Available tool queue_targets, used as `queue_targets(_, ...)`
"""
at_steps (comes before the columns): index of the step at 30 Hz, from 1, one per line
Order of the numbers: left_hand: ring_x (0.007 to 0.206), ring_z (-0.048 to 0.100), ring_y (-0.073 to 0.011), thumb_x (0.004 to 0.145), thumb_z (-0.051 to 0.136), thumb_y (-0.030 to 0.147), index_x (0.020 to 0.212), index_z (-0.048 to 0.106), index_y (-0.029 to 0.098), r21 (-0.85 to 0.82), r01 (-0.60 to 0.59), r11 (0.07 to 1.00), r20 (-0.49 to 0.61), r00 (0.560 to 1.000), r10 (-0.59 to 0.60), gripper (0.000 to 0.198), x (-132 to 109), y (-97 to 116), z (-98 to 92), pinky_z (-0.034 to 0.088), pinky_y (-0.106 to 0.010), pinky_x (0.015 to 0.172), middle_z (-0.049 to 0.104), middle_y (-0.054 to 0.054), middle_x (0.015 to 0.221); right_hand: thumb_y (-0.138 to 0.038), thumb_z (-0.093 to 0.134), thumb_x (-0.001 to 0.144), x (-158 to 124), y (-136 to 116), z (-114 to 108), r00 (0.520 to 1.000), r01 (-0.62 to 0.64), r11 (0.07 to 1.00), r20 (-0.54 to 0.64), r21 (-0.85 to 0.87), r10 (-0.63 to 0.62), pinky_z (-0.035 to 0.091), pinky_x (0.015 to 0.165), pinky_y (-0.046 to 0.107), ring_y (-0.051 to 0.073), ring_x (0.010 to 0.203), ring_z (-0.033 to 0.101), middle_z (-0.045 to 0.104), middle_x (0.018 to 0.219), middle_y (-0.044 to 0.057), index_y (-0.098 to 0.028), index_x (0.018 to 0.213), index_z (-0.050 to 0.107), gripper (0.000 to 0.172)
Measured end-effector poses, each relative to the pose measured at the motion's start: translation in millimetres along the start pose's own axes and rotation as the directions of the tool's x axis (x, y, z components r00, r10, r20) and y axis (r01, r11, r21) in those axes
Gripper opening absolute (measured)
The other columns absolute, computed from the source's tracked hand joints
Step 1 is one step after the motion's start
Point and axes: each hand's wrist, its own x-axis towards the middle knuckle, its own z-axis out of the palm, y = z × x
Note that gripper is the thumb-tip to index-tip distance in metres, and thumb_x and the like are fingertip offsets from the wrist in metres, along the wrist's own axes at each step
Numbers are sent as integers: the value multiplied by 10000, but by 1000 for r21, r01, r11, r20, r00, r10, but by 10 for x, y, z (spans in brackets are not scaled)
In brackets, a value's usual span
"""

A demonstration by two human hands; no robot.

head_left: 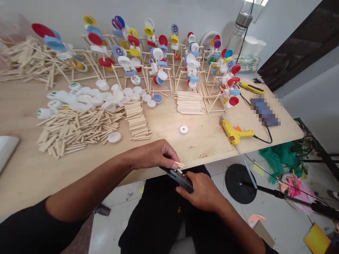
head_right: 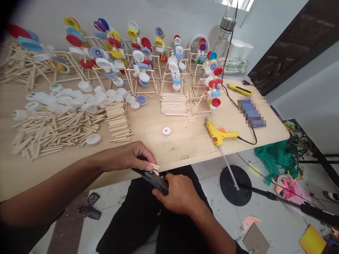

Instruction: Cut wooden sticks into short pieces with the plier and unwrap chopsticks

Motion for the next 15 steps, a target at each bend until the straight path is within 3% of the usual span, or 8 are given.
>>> queue_targets(7, 564, 572, -107, 698, 748, 339, 748, 776, 166, 20, 59, 998, 19, 998, -60, 182, 15, -24, -85, 422, -165, 497, 713, -29, 642, -494, 545, 839, -14, -3, 14, 1000, 10, 999, 9, -39, -10, 249, 559, 290, 228, 713, 660, 716, 779, 67, -186, 810, 587, 313)
queue_targets(15, 534, 572, -109, 679, 758, 337, 699, 775, 196, 48, 49, 998, 30, 998, -50, 144, 24, -90, -162, 427, -169, 490, 706, -15, 606, -456, 584, 823, -66, -25, -5, 1000, 16, 1000, -1, -24, -16, 261, 573, 288, 216, 705, 634, 699, 782, 64, -186, 807, 566, 271)
